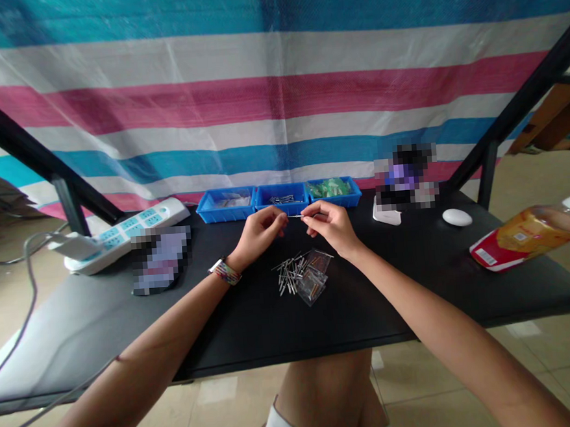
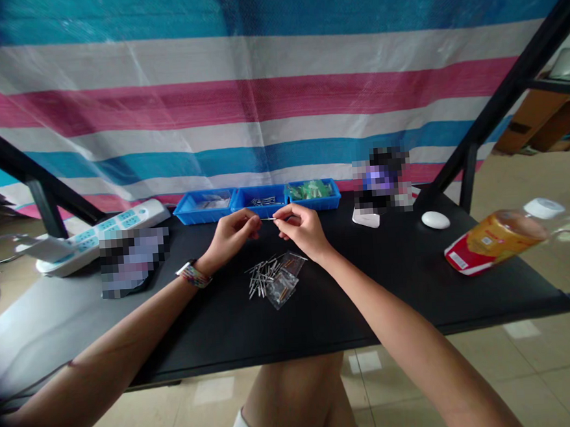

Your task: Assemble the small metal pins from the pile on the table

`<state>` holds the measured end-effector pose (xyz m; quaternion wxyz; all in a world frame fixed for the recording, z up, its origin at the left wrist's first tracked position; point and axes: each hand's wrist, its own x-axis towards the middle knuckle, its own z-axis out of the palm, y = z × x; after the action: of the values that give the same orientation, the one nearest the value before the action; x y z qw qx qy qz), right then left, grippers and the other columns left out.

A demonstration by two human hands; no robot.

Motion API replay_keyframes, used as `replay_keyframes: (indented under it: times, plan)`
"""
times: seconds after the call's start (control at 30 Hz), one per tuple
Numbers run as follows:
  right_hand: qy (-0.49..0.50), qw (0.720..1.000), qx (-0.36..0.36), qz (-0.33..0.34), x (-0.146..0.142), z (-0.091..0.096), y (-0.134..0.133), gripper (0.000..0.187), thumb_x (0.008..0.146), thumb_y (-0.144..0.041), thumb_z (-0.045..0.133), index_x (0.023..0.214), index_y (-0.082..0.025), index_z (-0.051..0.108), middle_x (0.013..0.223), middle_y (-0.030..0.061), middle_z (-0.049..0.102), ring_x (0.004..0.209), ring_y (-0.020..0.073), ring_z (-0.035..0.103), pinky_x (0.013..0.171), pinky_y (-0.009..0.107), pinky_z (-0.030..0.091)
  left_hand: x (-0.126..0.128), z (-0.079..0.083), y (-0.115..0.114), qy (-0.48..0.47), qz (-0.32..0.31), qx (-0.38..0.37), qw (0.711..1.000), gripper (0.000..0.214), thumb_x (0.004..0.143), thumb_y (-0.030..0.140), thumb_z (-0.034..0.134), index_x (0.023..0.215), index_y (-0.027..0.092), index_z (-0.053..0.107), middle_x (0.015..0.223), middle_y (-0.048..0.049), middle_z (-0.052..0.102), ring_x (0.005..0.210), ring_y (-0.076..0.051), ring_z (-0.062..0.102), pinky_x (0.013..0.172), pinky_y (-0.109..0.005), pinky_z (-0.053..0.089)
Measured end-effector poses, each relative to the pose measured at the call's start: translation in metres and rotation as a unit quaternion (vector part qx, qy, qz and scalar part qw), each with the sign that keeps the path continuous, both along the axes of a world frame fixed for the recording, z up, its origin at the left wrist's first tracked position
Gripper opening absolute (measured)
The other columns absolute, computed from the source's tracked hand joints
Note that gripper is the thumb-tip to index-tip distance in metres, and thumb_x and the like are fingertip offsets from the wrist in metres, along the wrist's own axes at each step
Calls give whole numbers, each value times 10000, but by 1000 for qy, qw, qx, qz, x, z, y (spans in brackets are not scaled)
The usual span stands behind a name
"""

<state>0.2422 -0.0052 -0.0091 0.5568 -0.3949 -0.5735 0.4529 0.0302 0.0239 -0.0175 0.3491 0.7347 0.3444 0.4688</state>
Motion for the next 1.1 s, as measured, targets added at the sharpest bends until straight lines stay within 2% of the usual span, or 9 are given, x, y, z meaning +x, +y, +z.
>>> replay_keyframes:
  times: [0.37,0.57,0.7,0.77,0.83,0.9,0.97,1.03,1.1]
  plan:
    - [-14,1000,11,-12,-1,-10,4,238,792,-404,792,849,-201,682,730,-13,667,550,120,638,504,243,521,-3,-2,4,-12,-21,-35,999,511,1009,604,617,714,189,663,605,-39,653,537,-154,613,527,-259,503]
    - [30,991,29,-130,-12,-1,39,218,790,-384,755,862,-183,706,777,24,714,507,120,632,495,263,545,-6,-7,12,-16,-32,-61,998,547,999,597,603,630,193,628,553,-40,620,504,-152,578,513,-262,469]
    - [-66,991,13,-116,-13,6,56,274,826,-279,652,1039,-161,777,989,85,802,468,117,618,457,273,505,-6,-9,13,-5,-32,-71,997,538,995,584,604,630,188,615,552,-32,607,509,-144,566,524,-255,455]
    - [-128,983,43,-121,-11,8,53,241,825,-214,627,983,-158,800,946,81,804,555,141,657,523,274,513,-7,-10,13,0,-29,-78,997,533,995,577,598,637,182,606,552,-25,598,510,-136,560,526,-247,442]
    - [-183,976,84,-85,-7,10,44,189,831,-164,624,881,-165,807,874,64,792,670,159,681,619,272,518,-7,-11,14,5,-24,-83,996,522,995,565,589,647,176,601,551,-19,592,509,-129,555,529,-240,430]
    - [-239,965,103,18,-3,12,31,179,833,-127,640,861,-175,810,872,41,781,661,136,635,644,266,487,-6,-10,14,12,-21,-83,996,508,994,552,582,656,174,600,549,-14,587,508,-126,551,532,-237,421]
    - [-302,939,113,116,0,13,16,174,813,-87,677,864,-178,815,886,22,760,606,102,556,623,257,440,-6,-9,13,20,-18,-79,997,500,992,541,579,654,174,597,550,-11,584,509,-124,548,534,-236,416]
    - [-352,912,127,167,1,13,4,156,784,-56,730,840,-176,812,861,13,728,629,98,538,637,251,417,-6,-7,12,27,-15,-75,997,499,990,535,578,643,177,586,553,-11,581,512,-124,546,537,-237,417]
    - [-385,893,137,190,0,13,-4,116,778,-76,789,825,-179,809,849,10,707,677,107,555,661,249,406,-5,-6,12,33,-13,-74,997,495,992,528,573,641,178,584,552,-10,577,513,-125,545,538,-238,415]
